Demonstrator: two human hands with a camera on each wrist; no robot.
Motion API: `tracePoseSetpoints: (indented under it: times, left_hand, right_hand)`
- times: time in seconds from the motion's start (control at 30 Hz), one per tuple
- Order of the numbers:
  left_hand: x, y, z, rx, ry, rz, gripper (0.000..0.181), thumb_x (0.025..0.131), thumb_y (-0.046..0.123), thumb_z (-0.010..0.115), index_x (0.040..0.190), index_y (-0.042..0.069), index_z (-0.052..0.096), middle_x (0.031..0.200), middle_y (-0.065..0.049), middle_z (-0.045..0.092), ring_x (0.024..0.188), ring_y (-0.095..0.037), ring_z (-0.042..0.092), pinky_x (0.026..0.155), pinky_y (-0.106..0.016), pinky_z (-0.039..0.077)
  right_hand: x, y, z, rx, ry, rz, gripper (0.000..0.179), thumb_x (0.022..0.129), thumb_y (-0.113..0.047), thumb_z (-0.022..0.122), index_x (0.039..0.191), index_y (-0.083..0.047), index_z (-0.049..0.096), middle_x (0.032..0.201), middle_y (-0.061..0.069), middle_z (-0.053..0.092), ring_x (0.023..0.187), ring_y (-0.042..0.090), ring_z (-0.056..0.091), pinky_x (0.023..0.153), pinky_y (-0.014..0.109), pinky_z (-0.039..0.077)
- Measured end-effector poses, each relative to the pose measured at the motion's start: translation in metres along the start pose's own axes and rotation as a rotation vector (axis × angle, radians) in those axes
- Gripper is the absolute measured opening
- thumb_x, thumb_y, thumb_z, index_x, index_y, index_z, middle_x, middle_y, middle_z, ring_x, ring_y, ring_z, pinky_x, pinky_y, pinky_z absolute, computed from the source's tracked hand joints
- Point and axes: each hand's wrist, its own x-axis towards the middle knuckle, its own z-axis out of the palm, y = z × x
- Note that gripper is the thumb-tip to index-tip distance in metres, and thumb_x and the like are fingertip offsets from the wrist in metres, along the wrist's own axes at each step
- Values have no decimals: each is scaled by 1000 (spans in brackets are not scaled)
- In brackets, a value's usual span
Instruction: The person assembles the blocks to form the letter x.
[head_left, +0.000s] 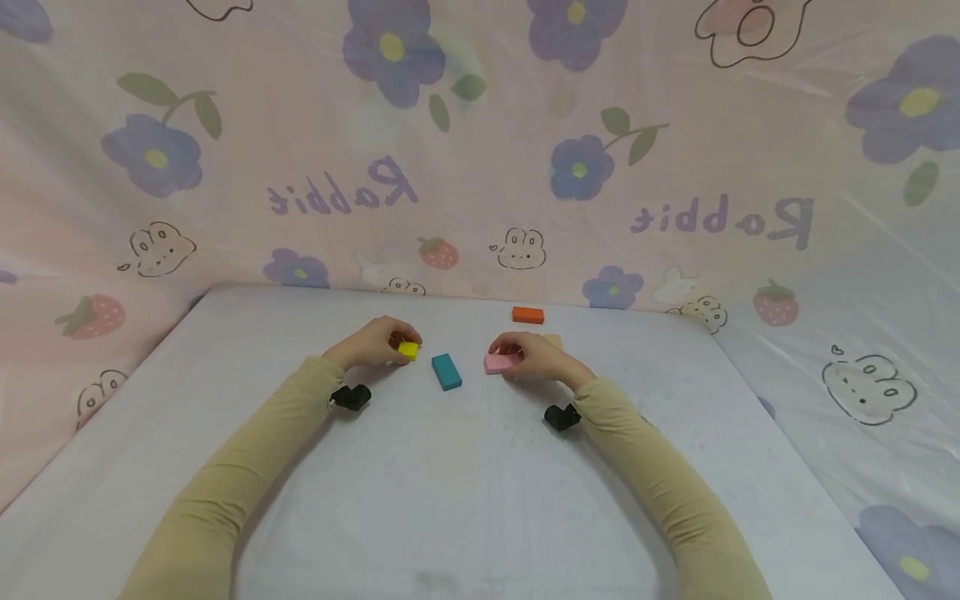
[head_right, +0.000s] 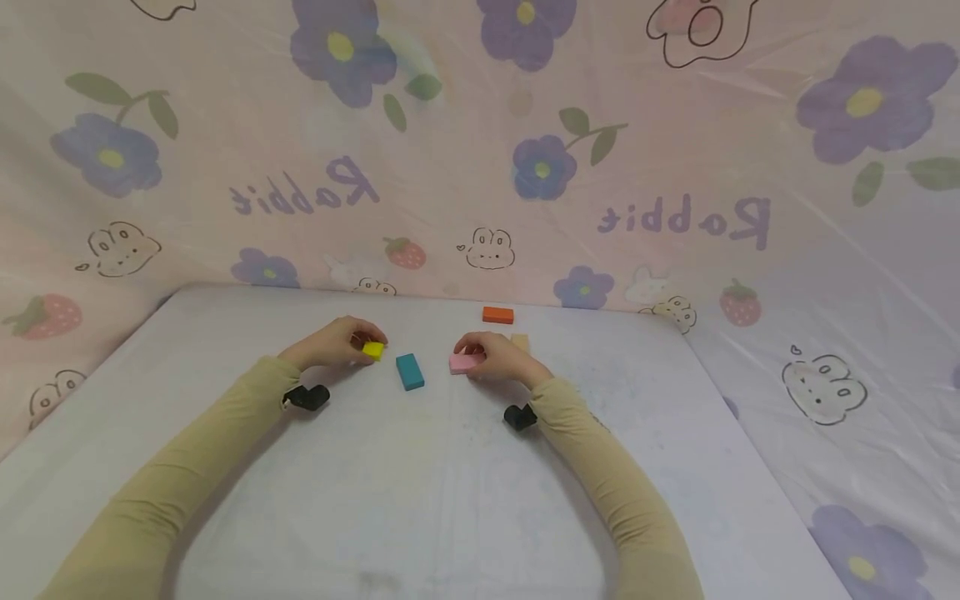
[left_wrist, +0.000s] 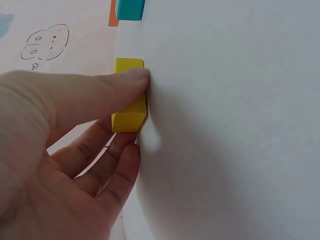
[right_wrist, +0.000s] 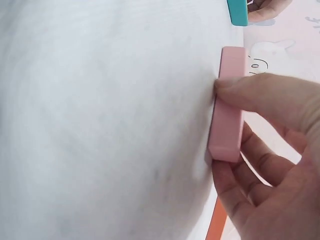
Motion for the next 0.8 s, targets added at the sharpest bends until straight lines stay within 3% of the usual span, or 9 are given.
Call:
tracePoseSetpoints:
  times: [0.8]
  left_hand:
    - [1,-9,1,-42,42,3,38,80,1,74,117,1,65,113,-10,63,96,-23,58,88,-36,49]
  right_hand:
    - [-1,-5,0,14,5,-12,33,80,-4,73,111,-10,63,97,4,58,89,20,50,77,30,42]
